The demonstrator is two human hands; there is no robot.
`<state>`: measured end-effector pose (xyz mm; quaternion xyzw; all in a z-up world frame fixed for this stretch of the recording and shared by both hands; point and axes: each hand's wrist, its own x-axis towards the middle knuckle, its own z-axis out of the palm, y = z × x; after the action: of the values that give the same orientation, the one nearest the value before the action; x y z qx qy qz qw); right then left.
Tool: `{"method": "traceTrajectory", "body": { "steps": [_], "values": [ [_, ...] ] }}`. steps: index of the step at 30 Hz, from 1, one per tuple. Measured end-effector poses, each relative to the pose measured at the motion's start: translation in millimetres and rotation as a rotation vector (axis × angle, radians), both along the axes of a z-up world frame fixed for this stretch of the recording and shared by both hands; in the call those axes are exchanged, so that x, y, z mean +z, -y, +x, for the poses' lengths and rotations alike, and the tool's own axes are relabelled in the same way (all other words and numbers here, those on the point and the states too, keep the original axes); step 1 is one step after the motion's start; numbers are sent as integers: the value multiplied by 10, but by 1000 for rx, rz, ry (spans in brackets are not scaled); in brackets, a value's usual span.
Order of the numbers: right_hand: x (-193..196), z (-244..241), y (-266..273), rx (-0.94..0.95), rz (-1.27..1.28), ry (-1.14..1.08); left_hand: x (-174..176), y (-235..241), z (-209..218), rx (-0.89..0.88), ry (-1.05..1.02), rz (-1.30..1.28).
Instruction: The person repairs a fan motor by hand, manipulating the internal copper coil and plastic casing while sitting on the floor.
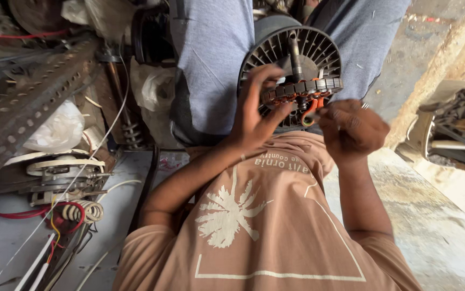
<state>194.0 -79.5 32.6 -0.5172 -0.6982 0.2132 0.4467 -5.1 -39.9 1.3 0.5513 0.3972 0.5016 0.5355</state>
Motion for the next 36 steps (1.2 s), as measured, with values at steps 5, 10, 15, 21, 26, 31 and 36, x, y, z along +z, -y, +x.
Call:
{"method": "traceTrajectory", "body": {
  "steps": [5, 10, 15, 21, 26, 31, 36],
  "values": [
    [-80, 37, -102, -25, -17, -64, -9, -41, -12, -138, -13, -93],
    [-287, 72, 70, -108, -92, -303, 166, -218, -65, -229, -138, -70],
    [-256, 87, 18, -123, -31, -191, 191, -396, -8, -349, -110, -209],
    [-189, 98, -98, -93, 54, -16, 174, -507, 31, -474, -99, -342],
    [-145, 201, -132, 3, 7, 4, 101, -465, 92, -492, -115, -335],
    [-48, 185, -122, -3, -67, 74, 89, -422, 112, -458, -131, -281],
    [-1, 133, -124, -29, -73, 139, 109, -441, 103, -464, -109, -259]
  ]
}}
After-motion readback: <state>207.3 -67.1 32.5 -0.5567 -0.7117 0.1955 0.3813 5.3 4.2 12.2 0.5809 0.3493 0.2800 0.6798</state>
